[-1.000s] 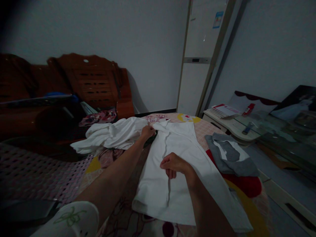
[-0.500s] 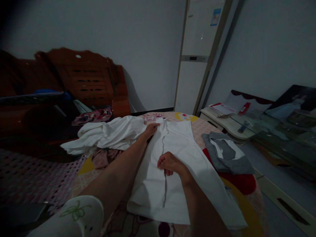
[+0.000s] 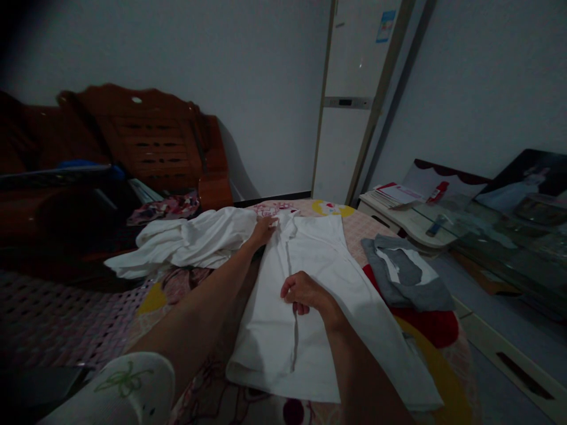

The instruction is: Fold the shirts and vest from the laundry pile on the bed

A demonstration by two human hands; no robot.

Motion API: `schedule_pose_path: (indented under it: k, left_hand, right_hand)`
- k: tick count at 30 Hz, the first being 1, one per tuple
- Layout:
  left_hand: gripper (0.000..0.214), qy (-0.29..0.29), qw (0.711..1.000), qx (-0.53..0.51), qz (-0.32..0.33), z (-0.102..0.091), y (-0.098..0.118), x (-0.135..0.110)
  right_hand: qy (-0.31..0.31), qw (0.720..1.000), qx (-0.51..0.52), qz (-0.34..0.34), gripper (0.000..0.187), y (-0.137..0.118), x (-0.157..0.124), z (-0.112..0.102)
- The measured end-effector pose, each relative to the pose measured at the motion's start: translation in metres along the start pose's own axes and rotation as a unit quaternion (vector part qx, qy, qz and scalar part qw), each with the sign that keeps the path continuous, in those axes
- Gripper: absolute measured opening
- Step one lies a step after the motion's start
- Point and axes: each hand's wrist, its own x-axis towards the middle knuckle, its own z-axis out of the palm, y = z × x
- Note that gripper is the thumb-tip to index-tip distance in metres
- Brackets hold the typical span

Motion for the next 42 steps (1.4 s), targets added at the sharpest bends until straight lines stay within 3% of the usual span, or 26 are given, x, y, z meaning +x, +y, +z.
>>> schedule_pose_path:
  k: [4, 8, 12, 17, 23, 27, 31, 33, 38, 42]
  left_hand:
    - [0.040, 0.039, 0.999, 0.019, -0.016, -0.010, 0.008, -0.010]
    - [0.028, -0.047, 0.997, 0.029, 0.053, -0.002, 0.027, -0.031]
    - [0.046, -0.070, 0.993, 0.087, 0.036, 0.020, 0.046, -0.044]
    - [0.027, -0.054, 0.991, 0.115, -0.033, 0.030, 0.051, -0.032]
    - [0.032, -0.013, 0.988, 0.121, -0.090, 0.013, 0.049, -0.014]
    - [0.037, -0.014, 0.992, 0.111, -0.058, 0.013, 0.055, -0.008]
    - [0.026, -0.077, 0.993, 0.084, 0.010, 0.025, 0.056, -0.009]
    - [0.023, -0.101, 0.991, 0.070, 0.049, 0.031, 0.053, -0.015]
    - [0.046, -0.098, 0.989, 0.062, 0.097, 0.045, 0.037, -0.044]
    - [0.049, -0.102, 0.977, 0.096, 0.163, 0.044, 0.018, -0.061]
  right_hand:
    - [-0.001, 1.000, -0.012, 0.013, 0.013, 0.000, 0.001, 0.000]
    - [-0.001, 1.000, -0.014, 0.011, 0.013, 0.002, 0.003, 0.000]
    - [0.007, 1.000, -0.011, 0.003, 0.013, 0.006, 0.004, 0.000]
    - [0.014, 1.000, -0.001, -0.008, 0.012, 0.011, 0.006, 0.001]
    - [-0.003, 1.000, 0.007, -0.016, 0.014, 0.011, 0.007, -0.002]
    - [-0.037, 0.998, 0.034, -0.023, 0.018, 0.010, 0.005, -0.005]
    - [-0.059, 0.996, 0.067, -0.029, 0.024, 0.011, 0.003, -0.007]
    - [-0.056, 0.997, 0.056, -0.018, 0.025, 0.011, 0.003, -0.006]
    - [-0.044, 0.999, 0.027, -0.012, 0.027, 0.007, 0.000, -0.006]
    - [-0.073, 0.997, -0.016, -0.006, 0.023, 0.006, -0.004, -0.011]
